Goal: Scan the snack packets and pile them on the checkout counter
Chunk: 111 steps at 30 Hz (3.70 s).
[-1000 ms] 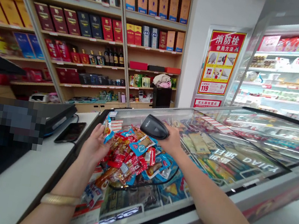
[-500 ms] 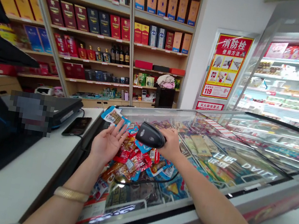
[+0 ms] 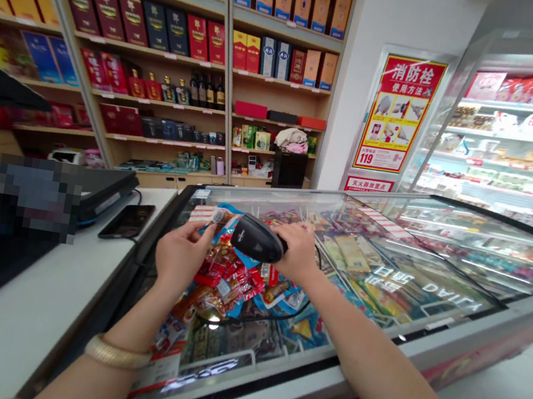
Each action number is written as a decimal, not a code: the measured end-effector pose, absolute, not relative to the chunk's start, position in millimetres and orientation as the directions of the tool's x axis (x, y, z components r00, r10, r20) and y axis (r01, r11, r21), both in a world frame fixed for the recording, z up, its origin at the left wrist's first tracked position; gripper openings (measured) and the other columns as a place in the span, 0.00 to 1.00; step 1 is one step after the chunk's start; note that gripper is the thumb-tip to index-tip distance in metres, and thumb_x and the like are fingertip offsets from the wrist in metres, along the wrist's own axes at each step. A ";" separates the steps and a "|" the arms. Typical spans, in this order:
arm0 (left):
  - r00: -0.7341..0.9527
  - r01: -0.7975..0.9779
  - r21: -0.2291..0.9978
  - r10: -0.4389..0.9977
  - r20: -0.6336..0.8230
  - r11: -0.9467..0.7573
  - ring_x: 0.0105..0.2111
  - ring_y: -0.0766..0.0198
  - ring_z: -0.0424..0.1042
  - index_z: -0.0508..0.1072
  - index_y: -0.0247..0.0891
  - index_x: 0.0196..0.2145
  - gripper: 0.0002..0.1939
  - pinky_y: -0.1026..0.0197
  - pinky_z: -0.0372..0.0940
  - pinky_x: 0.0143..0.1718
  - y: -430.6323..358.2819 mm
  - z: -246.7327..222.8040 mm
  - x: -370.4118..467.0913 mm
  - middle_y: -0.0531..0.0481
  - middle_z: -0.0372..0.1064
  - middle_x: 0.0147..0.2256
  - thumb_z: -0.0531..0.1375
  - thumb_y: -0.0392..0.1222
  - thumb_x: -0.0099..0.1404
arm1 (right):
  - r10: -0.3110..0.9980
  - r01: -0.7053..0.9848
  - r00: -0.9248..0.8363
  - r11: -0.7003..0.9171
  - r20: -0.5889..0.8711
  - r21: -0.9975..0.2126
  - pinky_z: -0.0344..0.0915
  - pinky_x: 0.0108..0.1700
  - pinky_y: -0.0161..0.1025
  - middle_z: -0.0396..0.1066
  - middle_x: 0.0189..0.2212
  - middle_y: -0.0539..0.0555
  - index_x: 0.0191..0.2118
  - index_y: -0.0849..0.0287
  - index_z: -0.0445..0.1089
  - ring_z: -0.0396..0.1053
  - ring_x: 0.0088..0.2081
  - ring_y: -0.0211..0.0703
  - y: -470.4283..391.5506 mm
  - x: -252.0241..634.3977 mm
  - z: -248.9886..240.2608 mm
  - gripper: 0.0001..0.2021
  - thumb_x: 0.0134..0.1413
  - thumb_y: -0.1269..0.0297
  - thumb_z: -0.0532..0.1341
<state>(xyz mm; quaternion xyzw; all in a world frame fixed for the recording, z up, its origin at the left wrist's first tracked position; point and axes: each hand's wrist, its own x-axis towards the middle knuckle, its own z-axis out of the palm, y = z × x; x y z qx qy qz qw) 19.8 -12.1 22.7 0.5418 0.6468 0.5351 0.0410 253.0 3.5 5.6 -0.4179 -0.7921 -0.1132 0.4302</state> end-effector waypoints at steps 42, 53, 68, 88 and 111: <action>-0.039 0.885 0.406 0.835 0.550 -0.226 0.59 0.49 0.71 0.76 0.39 0.59 0.30 0.47 0.63 0.62 13.6 -7.7 0.7 0.40 0.70 0.60 0.48 0.31 0.63 | 0.618 0.881 0.083 0.321 0.782 -0.348 0.56 0.48 0.44 0.81 0.40 0.58 0.38 0.56 0.77 0.75 0.43 0.52 51.1 291.0 -29.4 0.11 0.46 0.61 0.67; 0.094 0.936 0.304 0.956 0.277 -0.180 0.69 0.31 0.52 0.59 0.53 0.71 0.38 0.25 0.51 0.62 1.9 -9.8 22.4 0.37 0.51 0.72 0.53 0.64 0.67 | 0.724 0.901 0.218 0.108 0.654 -0.420 0.54 0.47 0.42 0.81 0.41 0.56 0.42 0.55 0.78 0.75 0.45 0.52 30.3 264.1 -7.0 0.12 0.50 0.61 0.68; 0.122 0.889 0.355 0.895 0.429 -0.291 0.68 0.43 0.57 0.61 0.45 0.69 0.34 0.39 0.54 0.66 23.4 -18.3 10.4 0.37 0.58 0.68 0.53 0.58 0.69 | 0.750 0.904 0.180 0.129 0.636 -0.408 0.52 0.50 0.44 0.81 0.43 0.55 0.44 0.53 0.78 0.74 0.47 0.50 27.5 250.1 -24.7 0.13 0.52 0.60 0.68; 0.246 0.950 0.243 0.951 -0.189 -0.198 0.30 0.52 0.75 0.67 0.43 0.23 0.17 0.58 0.64 0.29 -28.7 25.9 -6.2 0.49 0.74 0.26 0.68 0.43 0.33 | 0.733 0.869 0.147 0.225 0.664 -0.441 0.52 0.50 0.44 0.81 0.40 0.56 0.43 0.56 0.78 0.75 0.44 0.51 15.2 259.9 -18.5 0.16 0.47 0.56 0.71; -0.135 0.508 0.859 0.980 0.149 -0.061 0.39 0.53 0.79 0.78 0.35 0.49 0.27 0.58 0.72 0.38 -2.3 37.9 -41.4 0.42 0.80 0.40 0.60 0.48 0.53 | 0.698 0.873 0.143 0.245 0.702 -0.421 0.53 0.50 0.45 0.81 0.45 0.59 0.43 0.56 0.78 0.74 0.47 0.53 13.8 260.1 -22.6 0.15 0.47 0.60 0.69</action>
